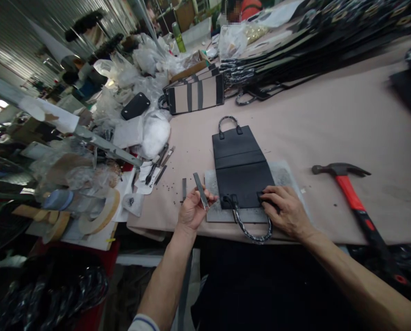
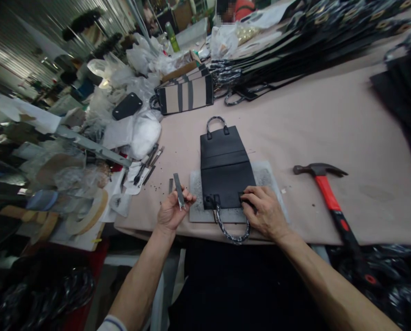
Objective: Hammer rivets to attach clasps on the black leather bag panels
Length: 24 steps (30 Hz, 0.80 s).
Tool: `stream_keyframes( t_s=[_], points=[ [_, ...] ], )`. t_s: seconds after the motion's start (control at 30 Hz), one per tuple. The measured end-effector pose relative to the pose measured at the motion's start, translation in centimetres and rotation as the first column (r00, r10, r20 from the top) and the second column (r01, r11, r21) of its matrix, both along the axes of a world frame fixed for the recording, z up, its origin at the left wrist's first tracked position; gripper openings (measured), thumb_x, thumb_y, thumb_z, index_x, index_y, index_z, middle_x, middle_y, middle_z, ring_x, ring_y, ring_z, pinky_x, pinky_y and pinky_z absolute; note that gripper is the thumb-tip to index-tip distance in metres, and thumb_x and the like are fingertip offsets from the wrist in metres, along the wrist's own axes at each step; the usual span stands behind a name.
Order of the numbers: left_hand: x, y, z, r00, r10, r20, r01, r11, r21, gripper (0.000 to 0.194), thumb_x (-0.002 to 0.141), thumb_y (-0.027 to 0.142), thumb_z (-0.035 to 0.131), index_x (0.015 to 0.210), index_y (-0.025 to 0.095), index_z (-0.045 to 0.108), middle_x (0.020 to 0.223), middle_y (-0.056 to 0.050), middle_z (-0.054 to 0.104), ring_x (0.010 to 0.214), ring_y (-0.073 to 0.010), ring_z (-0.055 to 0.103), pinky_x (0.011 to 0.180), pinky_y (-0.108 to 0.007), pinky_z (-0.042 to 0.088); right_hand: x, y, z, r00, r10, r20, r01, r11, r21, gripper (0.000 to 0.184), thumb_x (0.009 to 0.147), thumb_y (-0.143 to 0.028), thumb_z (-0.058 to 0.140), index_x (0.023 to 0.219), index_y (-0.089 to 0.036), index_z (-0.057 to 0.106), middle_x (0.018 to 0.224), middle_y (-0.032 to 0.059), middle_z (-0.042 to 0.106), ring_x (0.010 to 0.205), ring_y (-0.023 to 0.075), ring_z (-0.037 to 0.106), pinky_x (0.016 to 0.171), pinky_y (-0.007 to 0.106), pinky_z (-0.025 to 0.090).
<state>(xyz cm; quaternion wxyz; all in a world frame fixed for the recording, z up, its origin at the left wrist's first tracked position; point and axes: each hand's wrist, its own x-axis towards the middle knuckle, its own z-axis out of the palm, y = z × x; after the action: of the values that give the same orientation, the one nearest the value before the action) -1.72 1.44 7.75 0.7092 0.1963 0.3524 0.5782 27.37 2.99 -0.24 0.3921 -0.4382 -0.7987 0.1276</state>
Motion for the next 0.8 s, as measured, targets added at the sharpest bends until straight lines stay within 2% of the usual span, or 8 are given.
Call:
stream_keyframes(
  t_s=[0.2,0.33,0.43,0.53,0.7,0.8],
  points=[
    [1.0,-0.4,0.1,1.000,0.000,-0.001,0.000,1.000,-0.010,0.048,0.066,0.039,0.096,0.098,0.017,0.068,0.078,0.001,0.060,0.079,-0.0149,0.063,0.088,-0.036,0.058,0.0,-0.1,-0.1,1.000,-0.006,-0.002,0.005,1.000,-0.004,0.011,0.095,-0.024,0.059,0.097,-0.020,0.070,0.107,0.0100,0.068,0.099,0.0294,0.060,0.089,0.048,0.049],
    [1.1,-0.1,-0.3,0.979,-0.047,-0.199,0.047,0.999,-0.004,0.054,0.062,0.045,0.097,0.094,0.019,0.061,0.081,0.001,0.062,0.077,-0.0177,0.068,0.081,-0.038,0.061,0.0,-0.1,-0.1,1.000,-0.006,-0.008,0.006,1.000,-0.020,0.012,0.095,-0.023,0.059,0.097,-0.021,0.070,0.108,0.0099,0.068,0.100,0.0288,0.059,0.089,0.049,0.050],
    [1.5,0.6,-1.2,0.910,-0.064,-0.410,0.085,0.996,0.033,0.056,0.064,0.049,0.094,0.095,0.018,0.059,0.084,0.000,0.066,0.077,-0.0220,0.073,0.081,-0.041,0.061,-0.1,-0.1,0.1,1.000,-0.009,-0.021,0.009,1.000,-0.030,0.012,0.093,-0.021,0.059,0.097,-0.022,0.071,0.107,0.0094,0.068,0.099,0.0279,0.060,0.088,0.048,0.051],
    [2.6,1.3,-2.3,0.825,-0.008,-0.564,0.095,0.988,0.125,0.046,0.072,0.045,0.088,0.096,0.017,0.060,0.087,-0.003,0.070,0.082,-0.0227,0.075,0.085,-0.039,0.061,-0.1,-0.1,0.3,1.000,-0.011,-0.023,0.010,0.999,-0.033,0.013,0.091,-0.018,0.059,0.097,-0.022,0.070,0.107,0.0089,0.067,0.099,0.0276,0.059,0.087,0.047,0.051],
    [5.0,2.0,-3.9,0.718,0.083,-0.691,0.115,0.965,0.234,0.019,0.084,0.027,0.073,0.097,0.017,0.064,0.093,-0.005,0.073,0.090,-0.0220,0.075,0.090,-0.036,0.059,-0.1,-0.1,0.4,1.000,-0.003,-0.024,0.002,0.999,-0.038,0.012,0.092,-0.017,0.059,0.098,-0.020,0.069,0.108,0.0098,0.066,0.100,0.0278,0.058,0.088,0.047,0.050],
    [5.9,2.1,-4.6,0.630,0.121,-0.767,0.152,0.949,0.275,0.011,0.087,0.020,0.067,0.098,0.018,0.067,0.097,-0.006,0.074,0.095,-0.0218,0.073,0.093,-0.037,0.057,-0.1,-0.1,0.3,1.000,-0.002,-0.029,0.000,0.999,-0.041,0.012,0.092,-0.016,0.059,0.098,-0.021,0.068,0.108,0.0094,0.066,0.100,0.0274,0.058,0.088,0.046,0.050]
  ],
)
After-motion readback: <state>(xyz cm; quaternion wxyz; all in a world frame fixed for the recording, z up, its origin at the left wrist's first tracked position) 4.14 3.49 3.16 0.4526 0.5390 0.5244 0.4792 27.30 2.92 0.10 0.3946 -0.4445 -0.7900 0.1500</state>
